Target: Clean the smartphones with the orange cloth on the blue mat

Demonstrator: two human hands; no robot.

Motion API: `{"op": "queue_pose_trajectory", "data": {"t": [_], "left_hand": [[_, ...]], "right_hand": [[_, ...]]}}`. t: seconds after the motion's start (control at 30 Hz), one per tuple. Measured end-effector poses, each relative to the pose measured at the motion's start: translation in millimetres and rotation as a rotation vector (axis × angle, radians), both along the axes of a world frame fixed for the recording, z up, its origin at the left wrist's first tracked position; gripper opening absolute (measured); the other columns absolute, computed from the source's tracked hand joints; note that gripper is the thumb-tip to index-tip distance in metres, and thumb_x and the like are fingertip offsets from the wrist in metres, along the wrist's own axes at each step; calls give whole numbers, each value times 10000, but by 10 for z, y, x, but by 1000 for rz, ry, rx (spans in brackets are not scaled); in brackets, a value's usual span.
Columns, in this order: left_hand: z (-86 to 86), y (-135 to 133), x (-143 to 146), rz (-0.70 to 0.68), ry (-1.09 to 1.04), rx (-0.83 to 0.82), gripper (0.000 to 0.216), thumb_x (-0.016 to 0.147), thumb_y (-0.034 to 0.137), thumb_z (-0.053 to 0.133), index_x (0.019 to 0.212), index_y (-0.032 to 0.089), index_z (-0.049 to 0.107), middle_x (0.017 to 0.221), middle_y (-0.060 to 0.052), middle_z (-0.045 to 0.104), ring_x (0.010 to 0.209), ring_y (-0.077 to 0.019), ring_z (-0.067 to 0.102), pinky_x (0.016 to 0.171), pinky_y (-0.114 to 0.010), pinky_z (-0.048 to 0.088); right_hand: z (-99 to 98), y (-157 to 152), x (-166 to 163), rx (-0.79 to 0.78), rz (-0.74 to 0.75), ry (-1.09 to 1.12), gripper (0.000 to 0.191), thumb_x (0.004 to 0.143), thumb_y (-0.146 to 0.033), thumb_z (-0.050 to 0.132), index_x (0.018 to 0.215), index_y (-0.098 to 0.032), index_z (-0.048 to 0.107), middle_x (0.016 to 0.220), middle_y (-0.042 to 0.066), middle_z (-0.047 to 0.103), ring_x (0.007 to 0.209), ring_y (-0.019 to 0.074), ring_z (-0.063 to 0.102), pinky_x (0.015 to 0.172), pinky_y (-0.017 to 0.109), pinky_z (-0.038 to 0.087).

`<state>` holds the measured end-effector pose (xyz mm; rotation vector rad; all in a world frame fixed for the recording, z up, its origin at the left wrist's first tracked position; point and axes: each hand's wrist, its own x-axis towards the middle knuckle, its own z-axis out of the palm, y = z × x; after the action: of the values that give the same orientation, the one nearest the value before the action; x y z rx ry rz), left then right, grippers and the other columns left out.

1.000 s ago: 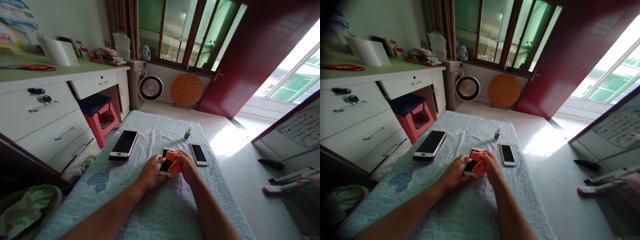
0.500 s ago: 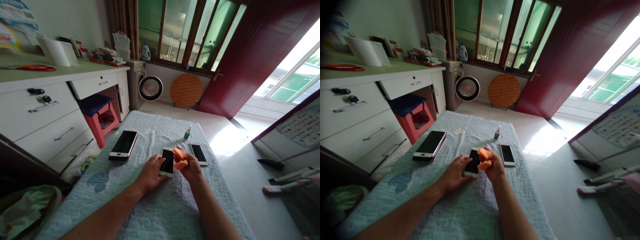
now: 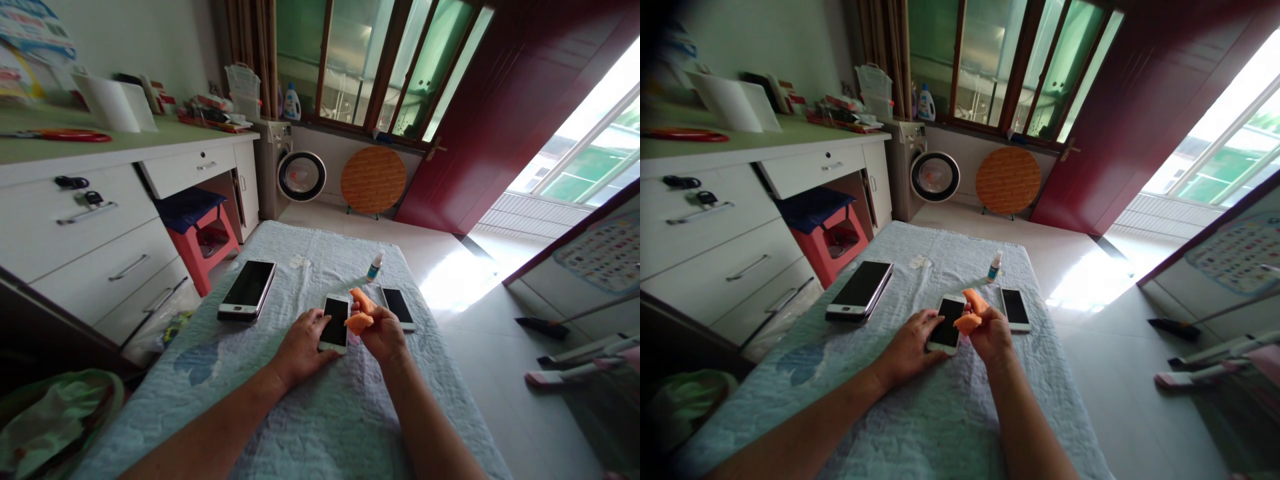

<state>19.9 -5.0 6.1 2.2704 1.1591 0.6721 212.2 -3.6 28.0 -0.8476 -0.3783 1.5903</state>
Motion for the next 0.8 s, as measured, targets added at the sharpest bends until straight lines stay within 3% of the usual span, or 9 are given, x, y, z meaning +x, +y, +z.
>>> {"op": "queue_pose_trajectory", "data": {"t": [0.13, 0.27, 0.47, 0.63, 0.8], "left_hand": [[-25, 9, 3, 5, 9, 20, 686, 713, 540, 743, 1247, 139, 585, 1280, -159, 543, 1198, -340, 516, 1043, -457, 418], [-38, 13, 1, 5, 19, 16, 687, 713, 543, 745, 1248, 145, 581, 1298, -162, 533, 1202, -342, 514, 1046, -460, 414], [-25, 6, -3, -2, 33, -11, 693, 713, 531, 753, 1259, 145, 570, 1318, -166, 520, 1237, -349, 488, 1061, -477, 396], [-22, 13, -4, -2, 44, -6, 679, 723, 515, 748, 1262, 144, 566, 1316, -164, 522, 1243, -342, 487, 1069, -468, 390], [-5, 12, -5, -3, 54, -21, 710, 713, 523, 754, 1269, 125, 564, 1324, -175, 516, 1253, -346, 479, 1077, -465, 384]], "right_hand": [[-38, -28, -28, -33, 109, 49, 333, 577, -49, 525, 882, -98, 651, 758, 76, 644, 646, 134, 594, 577, 216, 540], [-27, -49, -53, -65, 185, 92, 189, 696, -136, 589, 876, -102, 632, 725, 67, 637, 576, 125, 566, 478, 201, 495], [7, -9, 0, 31, -38, 201, 220, 703, -166, 691, 882, -207, 570, 761, -1, 605, 635, 98, 570, 575, 201, 523], [-2, -4, 8, -16, 4, 250, 225, 715, -164, 704, 853, -214, 533, 695, -31, 545, 555, 80, 512, 470, 164, 469], [40, 8, 71, 28, -110, 219, 197, 732, -140, 650, 892, -208, 560, 787, 3, 616, 663, 110, 601, 573, 215, 551]]}}
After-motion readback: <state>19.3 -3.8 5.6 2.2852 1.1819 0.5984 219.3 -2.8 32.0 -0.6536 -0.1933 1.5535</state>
